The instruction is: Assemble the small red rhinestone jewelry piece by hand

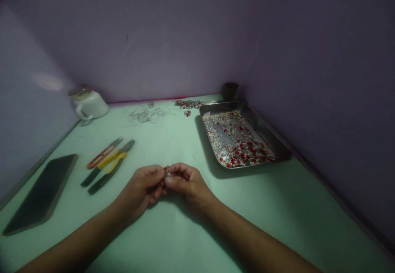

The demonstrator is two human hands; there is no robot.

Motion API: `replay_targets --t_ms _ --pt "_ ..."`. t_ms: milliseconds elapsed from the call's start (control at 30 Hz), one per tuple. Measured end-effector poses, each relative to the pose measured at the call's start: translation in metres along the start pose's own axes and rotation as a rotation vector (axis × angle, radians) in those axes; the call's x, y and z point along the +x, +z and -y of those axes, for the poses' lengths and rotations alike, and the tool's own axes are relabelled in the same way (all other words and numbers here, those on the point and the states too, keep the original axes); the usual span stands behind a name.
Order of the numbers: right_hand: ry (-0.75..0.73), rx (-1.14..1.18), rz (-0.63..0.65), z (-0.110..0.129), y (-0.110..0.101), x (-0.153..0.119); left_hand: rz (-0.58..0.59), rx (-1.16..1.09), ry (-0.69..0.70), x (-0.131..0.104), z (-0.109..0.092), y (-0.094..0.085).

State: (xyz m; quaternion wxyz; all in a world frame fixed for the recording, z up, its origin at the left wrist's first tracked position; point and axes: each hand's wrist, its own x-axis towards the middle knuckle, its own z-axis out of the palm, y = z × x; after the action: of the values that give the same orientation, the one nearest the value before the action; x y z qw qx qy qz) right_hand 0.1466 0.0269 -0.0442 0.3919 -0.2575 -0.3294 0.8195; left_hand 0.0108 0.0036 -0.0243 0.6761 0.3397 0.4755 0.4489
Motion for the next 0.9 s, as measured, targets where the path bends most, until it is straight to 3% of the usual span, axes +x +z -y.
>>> replay_targets --t_ms 367,633,900 --pt "-0.081 -0.08 -0.069 -0.0076 -0.0045 -0.0001 -0.055 0.071 0.066 -0.0019 0.0001 -0.0083" --pt "-0.318 -0.501 -0.157 -0.0028 0.0011 -0.0047 -0.074 0.075 0.051 -0.0036 0.0005 -0.0059" --pt "-0.557 -0.826 -0.164 -0.0069 -0.0002 -0.0079 -0.145 0.237 0.102 -0.0067 -0.0043 -0.0016"
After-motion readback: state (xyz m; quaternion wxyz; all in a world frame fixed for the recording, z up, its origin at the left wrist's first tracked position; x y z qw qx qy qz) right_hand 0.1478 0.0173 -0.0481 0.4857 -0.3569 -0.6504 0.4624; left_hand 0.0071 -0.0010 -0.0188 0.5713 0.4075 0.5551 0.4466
